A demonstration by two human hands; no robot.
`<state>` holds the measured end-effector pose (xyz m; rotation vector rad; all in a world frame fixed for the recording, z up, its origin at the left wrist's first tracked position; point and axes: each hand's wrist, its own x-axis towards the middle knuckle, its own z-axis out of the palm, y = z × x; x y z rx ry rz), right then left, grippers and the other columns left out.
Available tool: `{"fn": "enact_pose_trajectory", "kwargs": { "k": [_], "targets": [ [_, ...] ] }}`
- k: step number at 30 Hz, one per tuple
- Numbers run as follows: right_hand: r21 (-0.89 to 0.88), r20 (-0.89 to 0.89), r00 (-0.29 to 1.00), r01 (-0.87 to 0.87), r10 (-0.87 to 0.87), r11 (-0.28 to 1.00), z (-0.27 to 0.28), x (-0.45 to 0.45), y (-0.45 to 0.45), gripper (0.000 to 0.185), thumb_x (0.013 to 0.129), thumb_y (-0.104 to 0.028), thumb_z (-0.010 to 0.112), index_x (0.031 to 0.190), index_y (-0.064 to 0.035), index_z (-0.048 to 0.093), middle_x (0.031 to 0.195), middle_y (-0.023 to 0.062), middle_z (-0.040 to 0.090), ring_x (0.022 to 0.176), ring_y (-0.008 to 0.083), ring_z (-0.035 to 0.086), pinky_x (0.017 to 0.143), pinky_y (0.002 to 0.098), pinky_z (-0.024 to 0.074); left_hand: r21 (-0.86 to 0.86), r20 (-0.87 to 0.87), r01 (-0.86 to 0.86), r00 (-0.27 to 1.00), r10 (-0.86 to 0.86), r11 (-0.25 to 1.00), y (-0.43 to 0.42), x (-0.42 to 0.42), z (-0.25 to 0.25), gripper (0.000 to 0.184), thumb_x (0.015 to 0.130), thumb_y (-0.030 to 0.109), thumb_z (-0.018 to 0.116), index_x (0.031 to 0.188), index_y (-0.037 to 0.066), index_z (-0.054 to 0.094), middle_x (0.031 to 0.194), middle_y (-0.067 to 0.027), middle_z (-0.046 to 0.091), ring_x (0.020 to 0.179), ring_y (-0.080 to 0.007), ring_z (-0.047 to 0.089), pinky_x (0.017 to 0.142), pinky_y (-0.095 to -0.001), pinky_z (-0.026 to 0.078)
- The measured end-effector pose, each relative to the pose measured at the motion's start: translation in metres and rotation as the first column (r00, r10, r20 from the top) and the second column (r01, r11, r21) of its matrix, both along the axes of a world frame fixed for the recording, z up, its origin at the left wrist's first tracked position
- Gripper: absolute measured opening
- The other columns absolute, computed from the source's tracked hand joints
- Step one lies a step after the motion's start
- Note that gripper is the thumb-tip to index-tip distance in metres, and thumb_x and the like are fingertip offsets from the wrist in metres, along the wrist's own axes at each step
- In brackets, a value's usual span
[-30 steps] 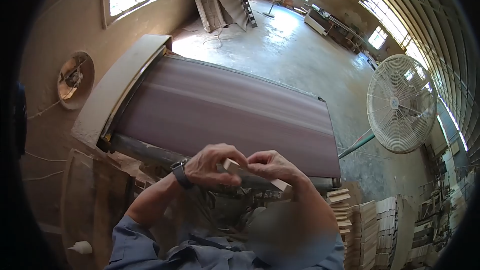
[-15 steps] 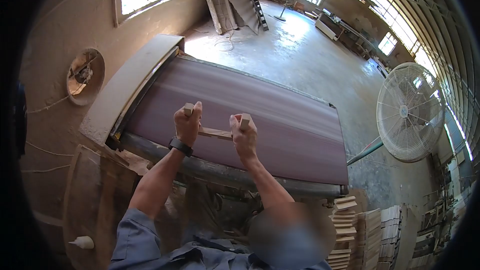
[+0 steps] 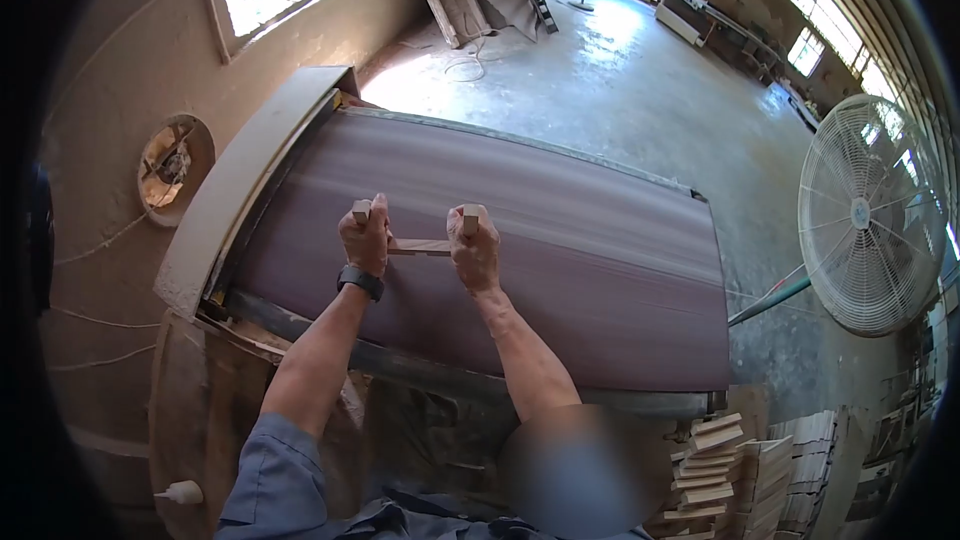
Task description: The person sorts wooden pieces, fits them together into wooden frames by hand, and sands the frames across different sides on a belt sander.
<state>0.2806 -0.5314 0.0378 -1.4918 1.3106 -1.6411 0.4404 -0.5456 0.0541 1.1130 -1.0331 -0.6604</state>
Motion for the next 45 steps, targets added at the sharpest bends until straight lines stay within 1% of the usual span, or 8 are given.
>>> {"fn": "enact_pose_trajectory", "kwargs": {
  "k": [22,27,30,32,33,35,42,45],
  "targets": [
    [0.106,0.105,0.98,0.157,-0.168,0.982,0.012,-0.148,0.136,0.017,0.095,-0.016,0.058,0.084,-0.0033,0.055,0.063,-0.0036,0.051,0.053,0.0014,0.046,0.046,0.0194,0.0373,-0.018,-0.024,0.328,0.944,-0.328,0.945,0.084,-0.153,0.005,0.046,0.09,0.034,0.063,0.06,0.003,0.045,0.053,-0.0006,0.039,0.053,-0.0081,0.037,0.049,-0.0296,0.035],
    [0.205,-0.026,0.998,-0.051,0.058,0.978,0.035,-0.135,0.221,0.042,0.096,-0.024,0.057,0.13,-0.0019,0.044,0.094,0.0089,0.06,0.086,0.0118,0.058,0.076,0.0297,0.0498,0.161,-0.126,0.629,0.777,-0.616,0.761,0.123,-0.106,0.028,0.041,0.091,0.031,0.063,0.062,0.005,0.051,0.055,0.0035,0.043,0.051,-0.0046,0.04,0.045,-0.0258,0.038],
    [-0.071,-0.509,0.857,0.055,-0.083,0.996,0.068,-0.117,0.253,0.061,0.093,-0.018,0.06,0.144,-0.0041,0.03,0.122,0.0169,0.054,0.115,0.0237,0.054,0.098,0.0377,0.0413,0.414,-0.303,0.646,0.762,-0.572,0.641,0.13,-0.064,0.06,0.034,0.091,0.032,0.064,0.071,0.008,0.052,0.058,0.0045,0.045,0.043,-0.0044,0.043,0.043,-0.0248,0.05],
    [-0.306,-0.886,0.389,-0.087,-0.25,0.948,0.093,-0.112,0.255,0.062,0.09,-0.017,0.06,0.144,-0.0056,0.032,0.136,0.0176,0.046,0.131,0.0286,0.041,0.111,0.0428,0.0285,0.433,-0.307,0.678,0.73,-0.61,0.594,0.132,-0.034,0.072,0.029,0.092,0.032,0.063,0.079,0.007,0.054,0.06,0.0029,0.045,0.045,-0.0058,0.046,0.048,-0.0282,0.056],
    [-0.31,-0.887,0.389,-0.097,-0.251,0.946,0.104,-0.105,0.254,0.062,0.09,-0.017,0.06,0.144,-0.0056,0.032,0.136,0.0176,0.046,0.131,0.0286,0.041,0.111,0.0428,0.0285,0.441,-0.316,0.704,0.703,-0.637,0.557,0.134,-0.022,0.076,0.029,0.092,0.033,0.063,0.082,0.007,0.054,0.06,0.0023,0.045,0.046,-0.0064,0.047,0.05,-0.0288,0.057],
    [-0.279,-0.94,-0.113,-0.283,-0.321,0.918,0.122,-0.092,0.248,0.062,0.085,-0.015,0.062,0.141,-0.0068,0.037,0.133,0.014,0.048,0.129,0.0274,0.044,0.112,0.0448,0.0263,0.449,-0.326,0.723,0.679,-0.658,0.525,0.142,-0.006,0.084,0.029,0.093,0.033,0.062,0.084,0.007,0.054,0.061,0.0018,0.045,0.047,-0.0069,0.047,0.052,-0.0293,0.057],
    [0.007,-0.93,0.283,-0.625,0.235,0.78,0.131,-0.054,0.218,0.035,0.082,-0.014,0.068,0.113,-0.0017,0.057,0.091,0.0115,0.065,0.093,0.0246,0.065,0.083,0.0368,0.0504,0.415,-0.447,0.823,0.555,-0.702,0.387,0.152,0.048,0.076,0.055,0.095,0.053,0.046,0.111,0.001,0.054,0.092,-0.0113,0.062,0.072,-0.0154,0.062,0.074,-0.033,0.056],
    [-0.209,-0.611,0.748,-0.467,0.258,0.859,0.12,-0.033,0.206,0.023,0.086,-0.019,0.068,0.089,0.0026,0.062,0.064,0.0108,0.06,0.054,0.0209,0.06,0.051,0.0333,0.048,0.301,-0.181,0.742,0.661,-0.728,0.599,0.142,0.063,0.066,0.077,0.095,0.064,0.027,0.127,-0.002,0.051,0.111,-0.0177,0.062,0.09,-0.0177,0.063,0.082,-0.0308,0.052]
  ]
}}
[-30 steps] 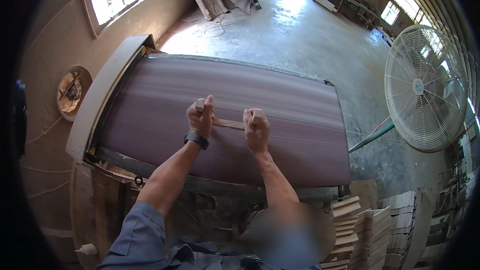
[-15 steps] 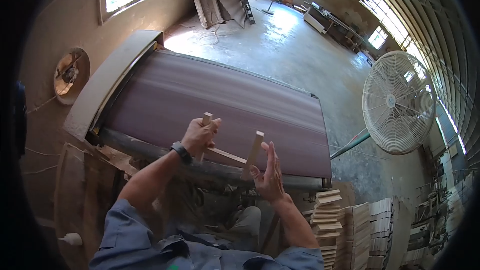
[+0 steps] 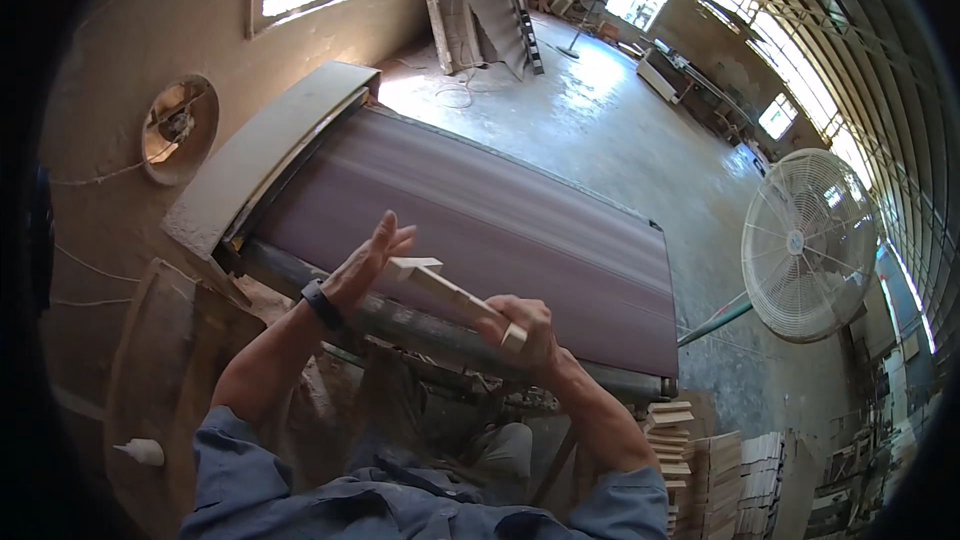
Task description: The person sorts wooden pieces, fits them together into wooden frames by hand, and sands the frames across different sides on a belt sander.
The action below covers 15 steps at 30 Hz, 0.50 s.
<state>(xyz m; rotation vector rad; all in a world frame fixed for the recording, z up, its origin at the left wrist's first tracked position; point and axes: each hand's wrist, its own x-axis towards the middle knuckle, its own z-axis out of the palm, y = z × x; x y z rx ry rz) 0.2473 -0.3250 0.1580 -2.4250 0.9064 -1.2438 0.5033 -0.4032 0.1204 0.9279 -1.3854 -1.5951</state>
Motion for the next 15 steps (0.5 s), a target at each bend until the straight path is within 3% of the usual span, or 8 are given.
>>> {"fn": "enact_pose_trajectory", "kwargs": {
  "k": [1,2,3,4,5,6,8,15],
  "targets": [
    [0.005,0.005,1.0,-0.01,0.01,1.0,-0.01,0.006,-0.006,0.023,0.086,-0.019,0.068,0.089,0.0026,0.062,0.064,0.0108,0.06,0.054,0.0209,0.06,0.051,0.0333,0.048,-0.235,0.051,-0.127,0.988,0.143,0.963,-0.001,0.004,0.002,0.085,0.094,0.068,0.019,0.132,-0.003,0.049,0.119,-0.0193,0.06,0.098,-0.0178,0.061,0.085,-0.0293,0.05],
    [0.169,0.126,0.986,0.086,-0.108,0.982,-0.024,0.01,-0.016,0.02,0.088,-0.019,0.065,0.086,0.0014,0.062,0.061,0.0086,0.059,0.053,0.0171,0.059,0.049,0.0312,0.0465,-0.239,-0.021,-0.123,0.992,0.122,0.963,-0.003,0.003,0.005,0.084,0.094,0.069,0.017,0.114,-0.001,0.06,0.102,-0.0146,0.066,0.083,-0.0174,0.064,0.074,-0.0286,0.052],
    [0.334,0.221,0.945,0.159,-0.241,0.929,-0.029,0.017,-0.024,0.02,0.09,-0.018,0.063,0.082,0.0003,0.061,0.058,0.0065,0.057,0.051,0.0134,0.057,0.046,0.0291,0.0451,-0.241,-0.019,-0.128,0.992,0.127,0.962,-0.008,0.005,0.002,0.084,0.094,0.069,0.017,0.114,-0.001,0.06,0.102,-0.0146,0.066,0.083,-0.0174,0.064,0.074,-0.0286,0.052],
    [0.331,0.223,0.946,0.155,-0.237,0.931,-0.031,0.023,-0.032,0.02,0.09,-0.018,0.063,0.082,0.0003,0.061,0.058,0.0065,0.057,0.051,0.0134,0.057,0.046,0.0291,0.0451,-0.144,-0.092,-0.072,0.994,0.059,0.987,-0.015,0.005,-0.004,0.077,0.095,0.067,0.02,0.103,0.002,0.061,0.09,-0.0115,0.065,0.071,-0.0172,0.063,0.066,-0.0284,0.051],
    [0.444,0.397,0.879,0.067,-0.263,0.894,-0.032,0.031,-0.042,0.021,0.091,-0.018,0.06,0.078,-0.0017,0.059,0.056,0.004,0.055,0.049,0.011,0.055,0.044,0.0272,0.0437,-0.049,-0.17,-0.005,0.985,-0.004,0.999,-0.022,0.004,-0.009,0.071,0.095,0.065,0.024,0.091,0.005,0.062,0.077,-0.0085,0.063,0.059,-0.0169,0.062,0.058,-0.0282,0.05],
    [0.533,0.55,0.776,-0.042,-0.308,0.845,-0.032,0.039,-0.052,0.025,0.093,-0.018,0.058,0.073,-0.0037,0.057,0.053,0.0016,0.053,0.047,0.0085,0.053,0.042,0.0253,0.0424,-0.049,-0.167,-0.006,0.986,-0.002,0.999,-0.029,0.002,-0.01,0.071,0.095,0.065,0.024,0.091,0.005,0.062,0.077,-0.0085,0.063,0.059,-0.0169,0.062,0.058,-0.0282,0.05],
    [0.526,0.55,0.77,-0.019,-0.323,0.851,-0.035,0.053,-0.075,0.028,0.094,-0.019,0.056,0.069,-0.0061,0.054,0.052,0.0004,0.05,0.044,0.0078,0.05,0.041,0.0242,0.041,0.076,-0.252,-0.304,0.916,0.314,0.949,-0.044,-0.005,-0.012,0.059,0.095,0.061,0.032,0.078,0.009,0.054,0.058,-0.0036,0.051,0.041,-0.0164,0.051,0.044,-0.0293,0.045],
    [0.54,0.484,0.822,-0.01,-0.301,0.841,-0.077,0.067,-0.154,0.034,0.095,-0.023,0.053,0.065,-0.008,0.049,0.05,-0.0007,0.044,0.04,0.0084,0.046,0.039,0.0252,0.0394,0.229,-0.333,-0.414,0.817,0.47,0.881,-0.109,0.001,-0.07,0.054,0.092,0.059,0.039,0.078,0.008,0.053,0.054,-0.0028,0.046,0.037,-0.0144,0.045,0.04,-0.0287,0.042]
  ]
}}
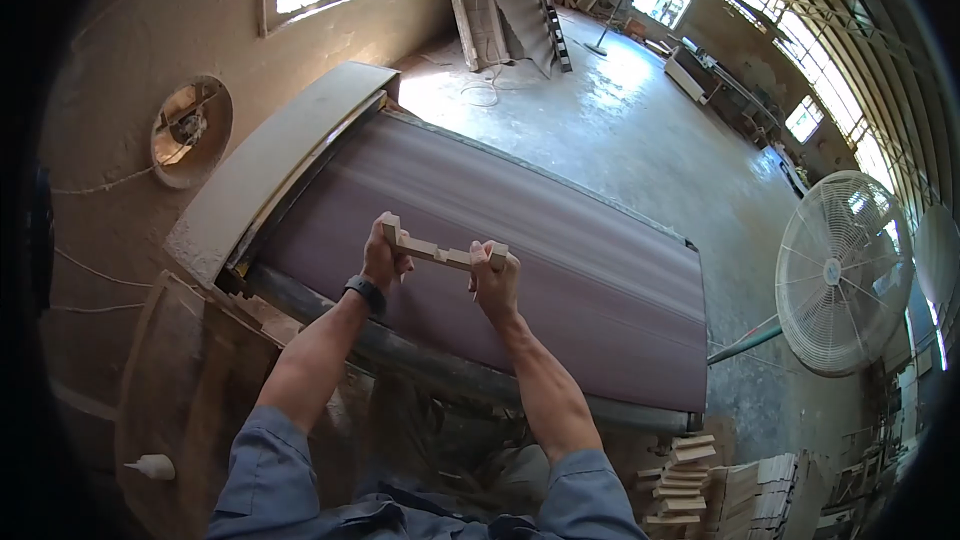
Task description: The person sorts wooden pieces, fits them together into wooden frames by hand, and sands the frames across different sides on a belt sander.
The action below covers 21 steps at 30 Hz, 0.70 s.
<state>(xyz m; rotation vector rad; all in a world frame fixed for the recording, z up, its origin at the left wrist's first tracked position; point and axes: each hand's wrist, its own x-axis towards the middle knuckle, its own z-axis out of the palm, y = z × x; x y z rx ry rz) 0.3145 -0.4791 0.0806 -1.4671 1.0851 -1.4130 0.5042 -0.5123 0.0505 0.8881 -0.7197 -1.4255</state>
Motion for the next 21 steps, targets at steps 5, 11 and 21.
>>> {"fn": "enact_pose_trajectory", "kwargs": {
  "k": [5,11,21],
  "targets": [
    [0.005,0.08,0.996,0.037,-0.037,0.999,-0.024,-0.008,-0.03,0.036,0.095,-0.023,0.053,0.063,-0.0092,0.046,0.049,-0.0014,0.043,0.04,0.0077,0.045,0.039,0.0249,0.0384,-0.008,0.111,-0.023,0.994,0.024,1.0,-0.03,-0.012,-0.01,0.056,0.093,0.059,0.035,0.077,0.008,0.052,0.049,-0.0015,0.041,0.036,-0.0137,0.042,0.04,-0.0288,0.041],
    [-0.002,0.071,0.995,0.068,-0.068,0.998,-0.026,-0.038,-0.053,0.038,0.096,-0.022,0.053,0.061,-0.009,0.044,0.048,-0.002,0.042,0.04,0.007,0.045,0.039,0.0246,0.0373,0.017,0.032,-0.028,0.999,0.028,0.999,-0.055,-0.042,-0.011,0.049,0.094,0.053,0.033,0.077,0.01,0.049,0.052,-0.0018,0.043,0.037,-0.0115,0.042,0.039,-0.0263,0.039],
    [-0.042,0.105,0.98,0.176,-0.171,0.983,-0.032,-0.129,-0.042,0.037,0.096,-0.019,0.053,0.061,-0.0082,0.044,0.048,-0.0016,0.043,0.04,0.0069,0.046,0.039,0.0245,0.0371,0.022,0.04,0.057,0.998,-0.058,0.998,-0.066,-0.137,-0.017,0.053,0.091,0.06,0.041,0.091,0.009,0.052,0.067,-0.003,0.049,0.04,-0.0129,0.041,0.043,-0.0294,0.041]
  ]
}}
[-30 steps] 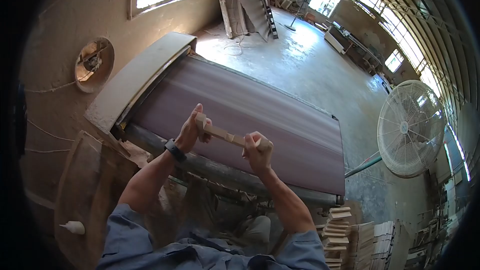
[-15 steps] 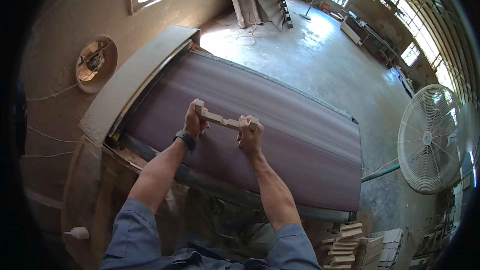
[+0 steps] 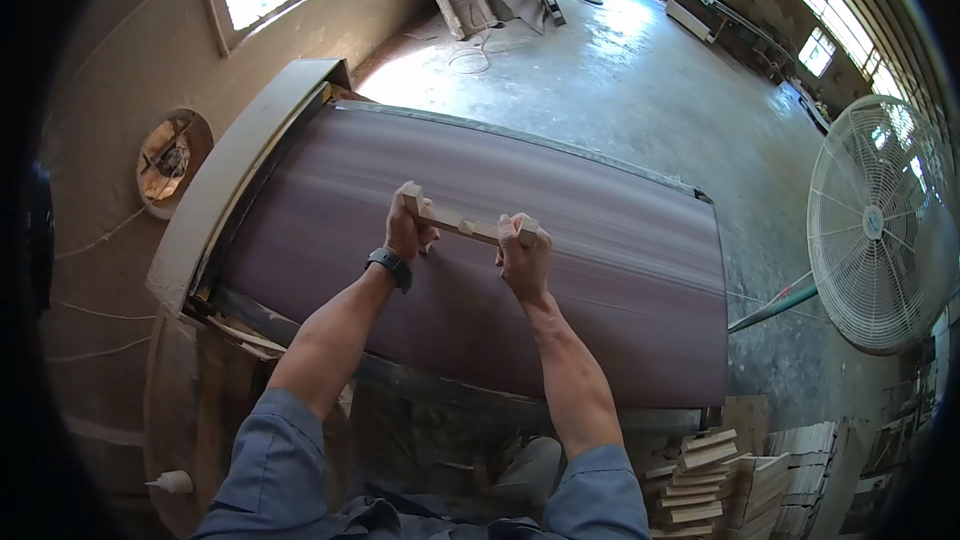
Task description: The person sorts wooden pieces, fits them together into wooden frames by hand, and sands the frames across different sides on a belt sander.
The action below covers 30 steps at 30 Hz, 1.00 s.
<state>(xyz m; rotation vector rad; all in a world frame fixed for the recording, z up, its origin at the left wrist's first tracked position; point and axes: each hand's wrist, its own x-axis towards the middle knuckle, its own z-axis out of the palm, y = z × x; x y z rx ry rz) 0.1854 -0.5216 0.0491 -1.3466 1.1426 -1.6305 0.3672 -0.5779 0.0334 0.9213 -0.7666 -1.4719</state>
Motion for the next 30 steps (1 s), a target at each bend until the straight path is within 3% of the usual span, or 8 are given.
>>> {"fn": "enact_pose_trajectory", "kwargs": {
  "k": [14,17,19,21,25,27,29,30],
  "targets": [
    [0.121,-0.084,0.995,0.068,-0.058,0.99,0.025,-0.06,0.147,0.031,0.096,-0.025,0.054,0.071,-0.0068,0.05,0.054,-0.0019,0.046,0.048,0.0073,0.051,0.046,0.0246,0.0439,-0.109,0.119,0.375,0.924,-0.362,0.921,0.102,-0.051,0.009,0.056,0.093,0.062,0.038,0.084,0.008,0.052,0.058,-0.0036,0.05,0.047,-0.0149,0.052,0.042,-0.0258,0.041],
    [0.279,-0.074,0.989,-0.099,0.124,0.955,0.049,-0.052,0.187,0.027,0.095,-0.03,0.057,0.094,-0.0034,0.057,0.07,-0.0002,0.054,0.064,0.0071,0.057,0.059,0.0243,0.0486,-0.068,0.195,0.348,0.924,-0.329,0.935,0.134,-0.033,0.042,0.061,0.095,0.057,0.029,0.071,0.006,0.053,0.053,-0.0057,0.049,0.044,-0.013,0.048,0.043,-0.0267,0.037],
    [0.278,-0.092,0.886,-0.415,0.454,0.867,0.072,-0.042,0.215,0.069,0.09,-0.056,0.056,0.126,0.0019,0.048,0.096,0.0098,0.059,0.096,0.0151,0.059,0.086,0.0314,0.0469,-0.175,0.208,0.357,0.924,-0.32,0.918,0.15,-0.011,0.058,0.063,0.096,0.057,0.029,0.07,0.005,0.054,0.054,-0.0061,0.05,0.044,-0.0131,0.048,0.044,-0.0265,0.038],
    [0.229,-0.134,0.822,-0.518,0.554,0.824,0.098,-0.029,0.238,0.076,0.09,-0.06,0.05,0.135,0.0008,0.04,0.109,0.0113,0.056,0.105,0.0172,0.055,0.093,0.0333,0.0421,-0.285,0.225,0.36,0.926,-0.303,0.889,0.158,0.01,0.067,0.065,0.096,0.057,0.028,0.069,0.004,0.054,0.055,-0.0064,0.051,0.044,-0.0133,0.048,0.044,-0.0264,0.038],
    [0.321,0.026,0.718,-0.665,0.695,0.675,0.138,-0.007,0.257,0.092,0.089,-0.073,0.033,0.145,-0.0003,0.032,0.127,0.0163,0.052,0.122,0.0245,0.046,0.108,0.0383,0.0288,-0.478,0.21,0.431,0.902,-0.378,0.765,0.178,0.043,0.089,0.066,0.098,0.054,0.027,0.066,0.003,0.053,0.057,-0.0064,0.054,0.05,-0.0163,0.051,0.054,-0.0297,0.044],
    [0.349,0.092,0.699,-0.69,0.709,0.634,0.143,0.002,0.255,0.084,0.09,-0.067,0.04,0.143,-0.0011,0.037,0.125,0.0148,0.054,0.119,0.0236,0.049,0.105,0.0389,0.0331,-0.539,0.193,0.404,0.914,-0.358,0.739,0.184,0.054,0.104,0.063,0.098,0.051,0.029,0.068,0.0,0.052,0.058,-0.007,0.055,0.05,-0.0169,0.051,0.053,-0.0302,0.044],
    [0.378,0.163,0.672,-0.719,0.723,0.583,0.156,0.017,0.253,0.076,0.092,-0.06,0.048,0.14,-0.002,0.042,0.122,0.0133,0.055,0.116,0.0226,0.052,0.103,0.0394,0.0375,-0.865,0.257,0.321,0.944,-0.208,0.387,0.189,0.065,0.112,0.052,0.1,0.036,0.032,0.066,0.0,0.05,0.059,-0.0089,0.054,0.05,-0.0238,0.05,0.06,-0.0354,0.047],
    [0.574,-0.006,0.721,-0.564,0.692,0.593,0.179,0.033,0.255,0.063,0.092,-0.048,0.055,0.135,-0.0022,0.048,0.119,0.0127,0.057,0.111,0.0226,0.055,0.097,0.0386,0.042,-0.884,0.373,0.372,0.926,-0.052,0.284,0.198,0.073,0.119,0.039,0.098,0.023,0.036,0.068,0.001,0.05,0.061,-0.0104,0.054,0.055,-0.0298,0.052,0.071,-0.0401,0.048]
  ]
}}
